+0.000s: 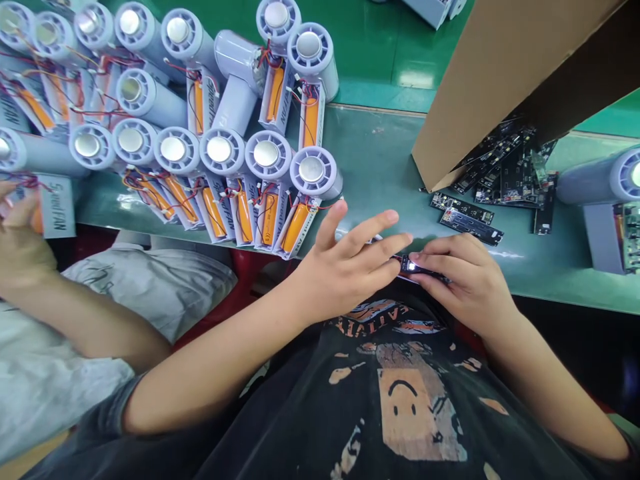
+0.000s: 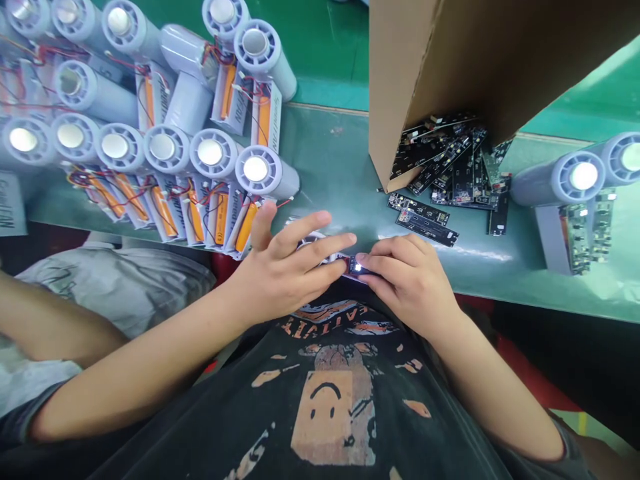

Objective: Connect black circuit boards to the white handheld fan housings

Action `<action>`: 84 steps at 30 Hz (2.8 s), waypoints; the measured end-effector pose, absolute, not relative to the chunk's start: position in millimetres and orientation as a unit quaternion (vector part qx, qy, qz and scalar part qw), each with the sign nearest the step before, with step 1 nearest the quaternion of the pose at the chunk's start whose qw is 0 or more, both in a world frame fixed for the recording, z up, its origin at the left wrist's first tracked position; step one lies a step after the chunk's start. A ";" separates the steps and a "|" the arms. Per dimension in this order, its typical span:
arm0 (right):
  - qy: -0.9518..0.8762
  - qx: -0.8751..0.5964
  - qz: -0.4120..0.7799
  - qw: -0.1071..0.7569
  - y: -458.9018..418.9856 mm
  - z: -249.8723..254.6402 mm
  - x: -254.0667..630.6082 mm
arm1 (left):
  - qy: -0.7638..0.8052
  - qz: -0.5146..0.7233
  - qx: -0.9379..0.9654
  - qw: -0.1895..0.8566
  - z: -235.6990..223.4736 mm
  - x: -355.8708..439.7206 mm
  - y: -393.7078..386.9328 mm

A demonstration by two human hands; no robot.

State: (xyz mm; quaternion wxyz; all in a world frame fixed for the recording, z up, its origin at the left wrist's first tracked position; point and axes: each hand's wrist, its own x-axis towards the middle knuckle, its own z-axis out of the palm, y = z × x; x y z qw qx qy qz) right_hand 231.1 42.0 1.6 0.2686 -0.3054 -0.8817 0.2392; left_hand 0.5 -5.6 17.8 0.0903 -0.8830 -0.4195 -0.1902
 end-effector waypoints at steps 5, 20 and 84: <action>-0.886 -0.296 0.226 0.275 42.8 0.9 231.5 | -0.438 -0.195 -0.877 0.034 16.6 2.1 -7.9; -0.901 -0.286 0.173 0.278 42.0 -3.0 235.3 | -0.473 -0.223 -0.852 0.011 9.9 7.6 -8.1; -0.829 -0.469 0.246 0.178 21.6 20.2 234.1 | -0.526 -0.119 -0.821 -0.186 35.8 14.0 0.1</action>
